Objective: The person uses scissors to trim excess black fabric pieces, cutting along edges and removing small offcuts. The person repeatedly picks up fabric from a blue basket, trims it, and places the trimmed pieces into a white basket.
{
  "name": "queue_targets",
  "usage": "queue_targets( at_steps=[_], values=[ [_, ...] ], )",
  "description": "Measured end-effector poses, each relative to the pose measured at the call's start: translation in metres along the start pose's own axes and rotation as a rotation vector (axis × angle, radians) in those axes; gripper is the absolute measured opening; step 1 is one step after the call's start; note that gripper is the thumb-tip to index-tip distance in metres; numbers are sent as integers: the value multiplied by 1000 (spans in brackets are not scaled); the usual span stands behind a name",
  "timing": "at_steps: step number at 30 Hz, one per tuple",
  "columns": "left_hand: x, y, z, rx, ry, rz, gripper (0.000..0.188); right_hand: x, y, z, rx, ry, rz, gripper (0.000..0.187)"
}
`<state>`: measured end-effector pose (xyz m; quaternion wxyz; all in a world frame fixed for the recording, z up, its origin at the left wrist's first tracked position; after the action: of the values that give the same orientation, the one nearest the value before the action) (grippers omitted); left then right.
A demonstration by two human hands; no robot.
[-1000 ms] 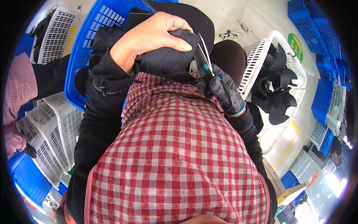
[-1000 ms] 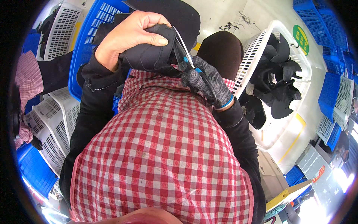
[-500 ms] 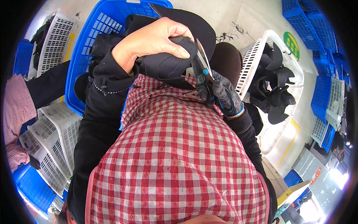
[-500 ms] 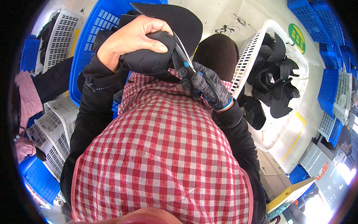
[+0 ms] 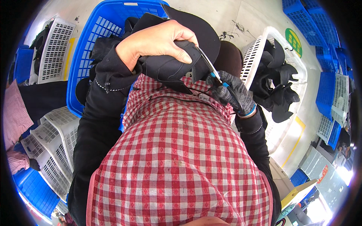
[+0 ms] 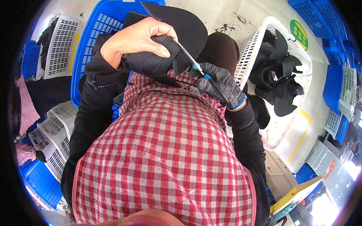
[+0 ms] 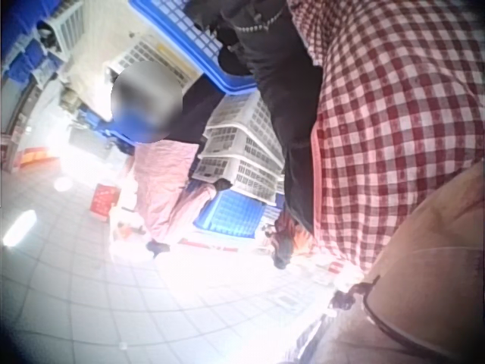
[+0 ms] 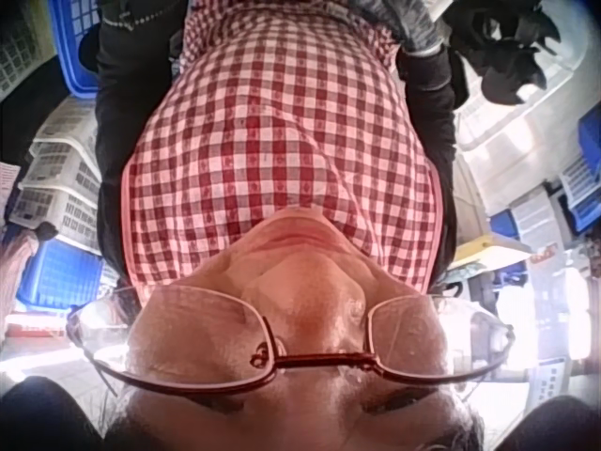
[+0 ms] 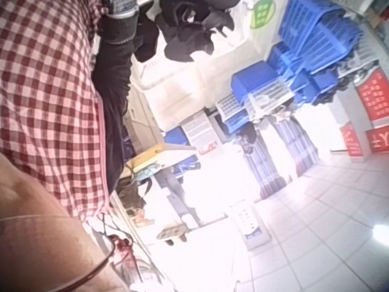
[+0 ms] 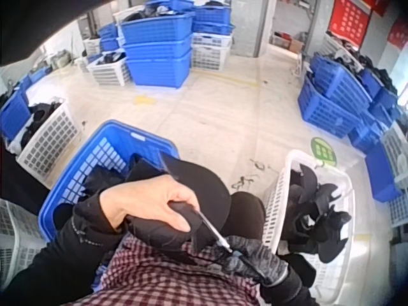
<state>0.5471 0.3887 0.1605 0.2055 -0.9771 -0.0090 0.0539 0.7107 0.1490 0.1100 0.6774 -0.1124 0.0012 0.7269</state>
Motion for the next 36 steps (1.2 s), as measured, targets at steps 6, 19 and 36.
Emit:
queue_targets(
  at_steps=[6,19,36],
  values=[
    [7,0,-13,57,-24,46,29,-6,-10,0,-237,-121,-85,49],
    [5,12,-18,116,77,-268,17,-7,-25,-14,49,30,50,59],
    [16,-5,-2,-23,86,-147,21,-4,-23,-22,350,88,102,66]
  ],
)
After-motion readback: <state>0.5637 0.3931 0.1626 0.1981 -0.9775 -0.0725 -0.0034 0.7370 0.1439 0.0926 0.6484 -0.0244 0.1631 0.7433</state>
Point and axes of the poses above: each hand's wrist, its own x-axis towards the middle knuckle, its own y-axis out of the palm, z = x × y, the point moved 2 cm from there along x, towards the middle knuckle, and after that the axes turned 3 degrees about -x, right-handed, at the moved point
